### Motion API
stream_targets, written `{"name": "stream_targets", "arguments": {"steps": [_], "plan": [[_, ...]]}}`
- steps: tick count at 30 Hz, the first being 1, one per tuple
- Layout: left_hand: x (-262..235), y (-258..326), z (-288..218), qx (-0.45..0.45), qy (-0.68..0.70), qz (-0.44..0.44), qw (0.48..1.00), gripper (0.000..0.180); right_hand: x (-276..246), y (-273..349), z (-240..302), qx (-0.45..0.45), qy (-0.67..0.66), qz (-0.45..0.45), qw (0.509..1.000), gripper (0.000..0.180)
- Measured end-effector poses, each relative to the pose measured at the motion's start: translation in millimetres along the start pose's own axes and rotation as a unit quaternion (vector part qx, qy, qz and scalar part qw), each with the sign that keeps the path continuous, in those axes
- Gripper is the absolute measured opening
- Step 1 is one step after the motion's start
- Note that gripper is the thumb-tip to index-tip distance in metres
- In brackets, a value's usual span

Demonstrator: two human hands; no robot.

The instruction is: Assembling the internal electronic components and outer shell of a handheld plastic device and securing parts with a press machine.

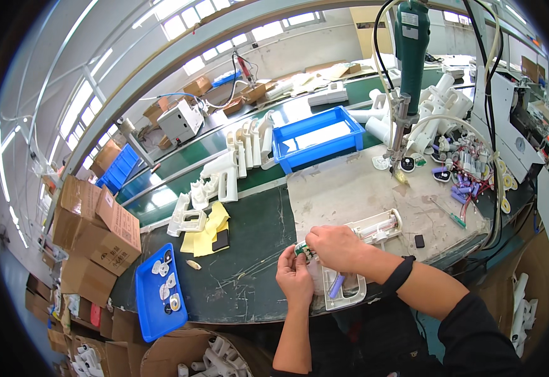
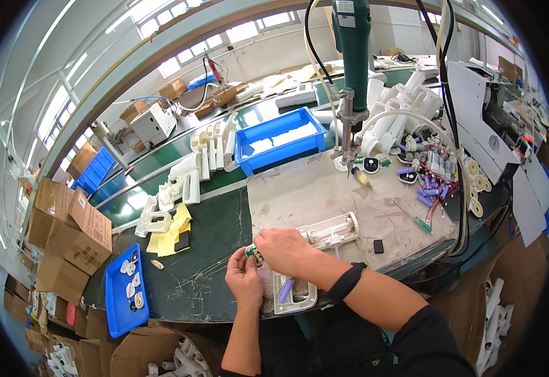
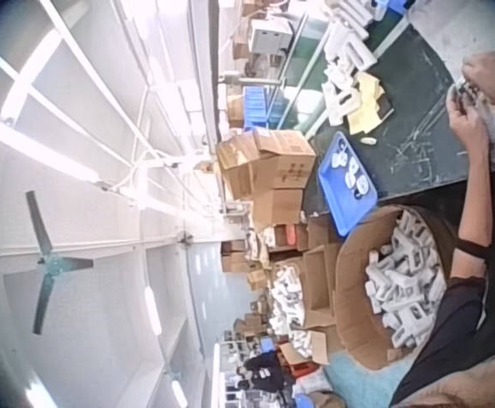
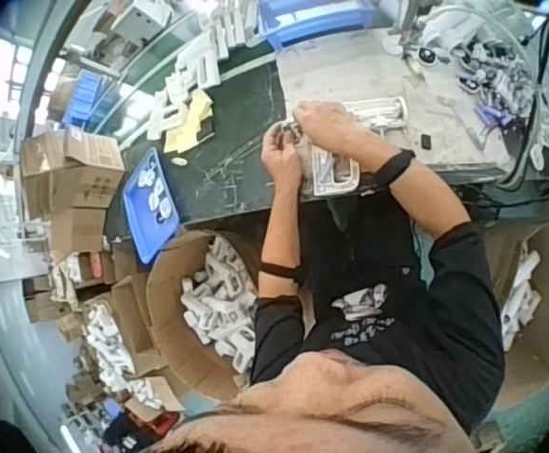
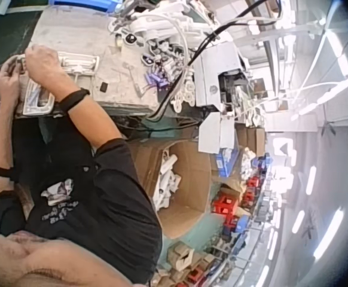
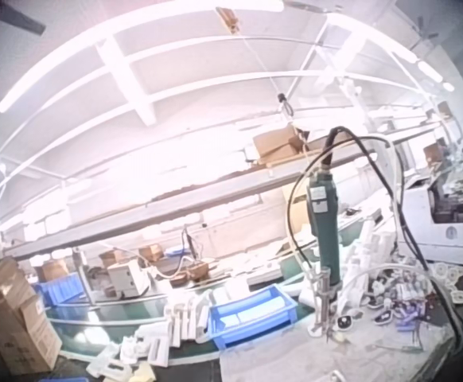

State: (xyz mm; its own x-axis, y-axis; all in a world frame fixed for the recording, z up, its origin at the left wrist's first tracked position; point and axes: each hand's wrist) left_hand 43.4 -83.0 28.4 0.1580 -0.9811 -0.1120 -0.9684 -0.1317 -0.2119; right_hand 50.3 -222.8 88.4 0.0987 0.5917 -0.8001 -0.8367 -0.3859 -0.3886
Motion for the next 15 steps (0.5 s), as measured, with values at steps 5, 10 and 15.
{"name": "stream_targets", "arguments": {"steps": [5,10,15], "plan": [[0.4,0.2,-1.0,-0.006,0.014,0.0,1.0,0.023,-0.1,0.5,-0.1,-0.022,0.019,0.0,1.0,0.015],[0.6,0.0,0.9,-0.006,0.017,0.0,1.0,0.023,-2.6,1.1,1.8,-0.027,0.033,0.01,0.999,0.014],[0.3,-0.2,2.8,-0.008,0.012,-0.002,1.0,0.023,-5.9,1.5,3.1,-0.029,0.035,0.008,0.999,0.014]]}}
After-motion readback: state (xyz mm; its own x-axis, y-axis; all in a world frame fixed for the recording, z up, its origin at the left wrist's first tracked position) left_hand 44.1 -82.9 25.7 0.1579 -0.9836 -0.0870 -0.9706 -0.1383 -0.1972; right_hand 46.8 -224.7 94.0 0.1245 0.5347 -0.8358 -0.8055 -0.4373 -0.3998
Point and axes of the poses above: each hand's wrist, its own y-axis away from the middle knuckle, its own x-axis out of the palm, z = x × y, and after that the axes turned 15 degrees about -y, right-handed
